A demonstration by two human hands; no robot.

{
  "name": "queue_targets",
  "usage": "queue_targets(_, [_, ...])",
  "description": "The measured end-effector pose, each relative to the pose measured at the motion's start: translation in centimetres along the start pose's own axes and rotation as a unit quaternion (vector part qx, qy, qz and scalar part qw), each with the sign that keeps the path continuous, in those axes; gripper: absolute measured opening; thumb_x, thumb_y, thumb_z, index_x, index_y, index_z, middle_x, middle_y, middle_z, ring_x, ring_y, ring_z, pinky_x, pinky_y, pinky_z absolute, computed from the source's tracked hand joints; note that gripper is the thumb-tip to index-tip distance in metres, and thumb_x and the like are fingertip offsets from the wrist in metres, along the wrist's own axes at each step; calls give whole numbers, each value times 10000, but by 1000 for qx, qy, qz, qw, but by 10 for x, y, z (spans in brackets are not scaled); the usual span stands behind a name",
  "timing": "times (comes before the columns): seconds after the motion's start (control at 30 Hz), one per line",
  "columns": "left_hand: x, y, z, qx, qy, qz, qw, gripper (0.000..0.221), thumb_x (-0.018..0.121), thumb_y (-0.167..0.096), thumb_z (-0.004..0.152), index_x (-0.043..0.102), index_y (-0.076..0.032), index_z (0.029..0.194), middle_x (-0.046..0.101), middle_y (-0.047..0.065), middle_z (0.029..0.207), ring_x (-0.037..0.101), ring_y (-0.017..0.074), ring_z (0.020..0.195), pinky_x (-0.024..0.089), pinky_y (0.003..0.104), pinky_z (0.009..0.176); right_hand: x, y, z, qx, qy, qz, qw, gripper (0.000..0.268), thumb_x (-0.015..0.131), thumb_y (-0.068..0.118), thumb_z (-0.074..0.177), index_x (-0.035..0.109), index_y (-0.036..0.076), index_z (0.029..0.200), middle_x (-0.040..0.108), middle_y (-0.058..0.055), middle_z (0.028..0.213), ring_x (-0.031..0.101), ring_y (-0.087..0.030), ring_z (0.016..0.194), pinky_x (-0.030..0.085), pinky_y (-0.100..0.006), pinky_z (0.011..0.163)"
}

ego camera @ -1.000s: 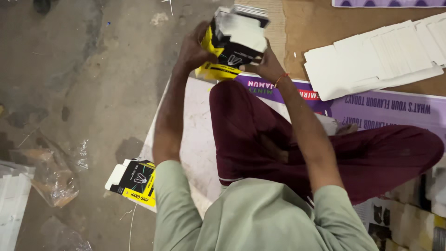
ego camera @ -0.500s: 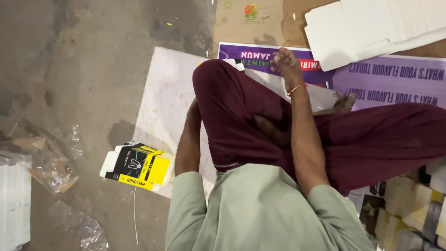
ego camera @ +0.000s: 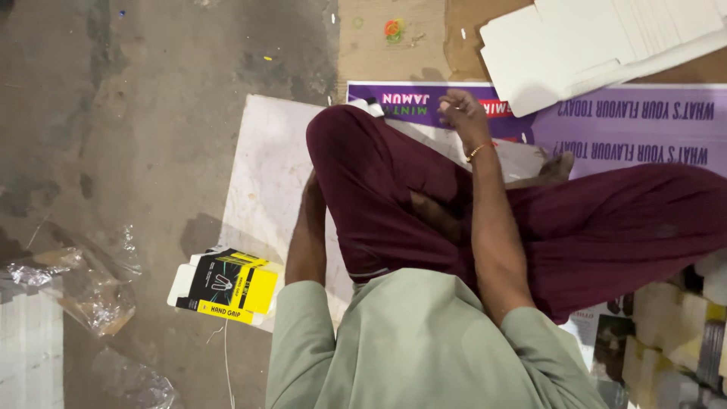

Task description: The person assembles cardboard product boxes by folding the pre-cut flaps and stacking the finished yellow and black boxes together.

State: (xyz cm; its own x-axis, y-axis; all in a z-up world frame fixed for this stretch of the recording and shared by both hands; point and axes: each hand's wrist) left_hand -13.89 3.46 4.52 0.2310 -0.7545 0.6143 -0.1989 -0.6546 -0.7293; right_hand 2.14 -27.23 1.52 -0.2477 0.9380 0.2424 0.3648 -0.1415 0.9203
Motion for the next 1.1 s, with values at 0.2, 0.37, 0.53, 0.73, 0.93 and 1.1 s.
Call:
queue_targets(0.2, [-16,20,-25,12,-13,-38,999,647,568,-276,1005,405,55,1537,524,242,1419,577,329,1218,534,434,992,7,-22,5,-24,32,-22,999,350,741,93,932,633,60,1263,717,-41,1145,682,-109,958,595,-262,802])
queue_targets(0.37, [-69,56,-53,18,-56,-52,997,656,532,-317,1071,365,65,1577,493,264,1479,558,342,1265,527,446,1022,3,-36,5,-31,48,-8,998,291,727,93,943,653,52,1222,714,-25,1085,666,-102,916,584,-261,778])
queue_targets(0.53, [-94,83,-85,45,-109,205,972,640,541,-323,1085,383,52,1579,530,243,1510,557,326,1311,522,437,1053,3,-16,-6,-28,23,-12,999,247,722,103,961,675,61,1200,718,-19,1048,673,-98,901,589,-260,783])
queue_targets(0.73, [-57,84,-107,122,-34,275,953,666,591,-308,1020,307,-46,1562,449,127,1557,475,269,1396,441,401,1131,5,17,-16,-30,7,-3,1000,227,684,87,948,685,56,1173,742,-30,1075,686,-95,910,599,-256,801])
queue_targets(0.93, [-73,82,-124,139,-26,482,865,599,556,-387,1044,484,10,1487,612,180,1445,584,312,1322,503,404,1077,-4,25,-18,-58,9,33,998,204,685,89,978,687,47,1178,745,-54,1117,692,-112,939,584,-264,828])
queue_targets(1.1, [-90,98,-130,-14,-118,197,973,574,504,-383,1014,543,21,1421,661,139,1324,638,228,1161,544,394,952,-31,28,-24,-54,-38,36,997,204,687,93,978,682,43,1176,743,-56,1103,703,-119,942,592,-277,818])
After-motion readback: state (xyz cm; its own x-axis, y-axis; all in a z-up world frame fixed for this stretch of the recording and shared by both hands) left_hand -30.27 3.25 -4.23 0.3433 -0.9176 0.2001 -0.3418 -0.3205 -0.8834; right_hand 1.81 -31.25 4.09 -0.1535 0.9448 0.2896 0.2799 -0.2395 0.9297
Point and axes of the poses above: each hand's wrist, its own z-axis towards the middle knuckle, its own x-axis out of the palm, y = z × x
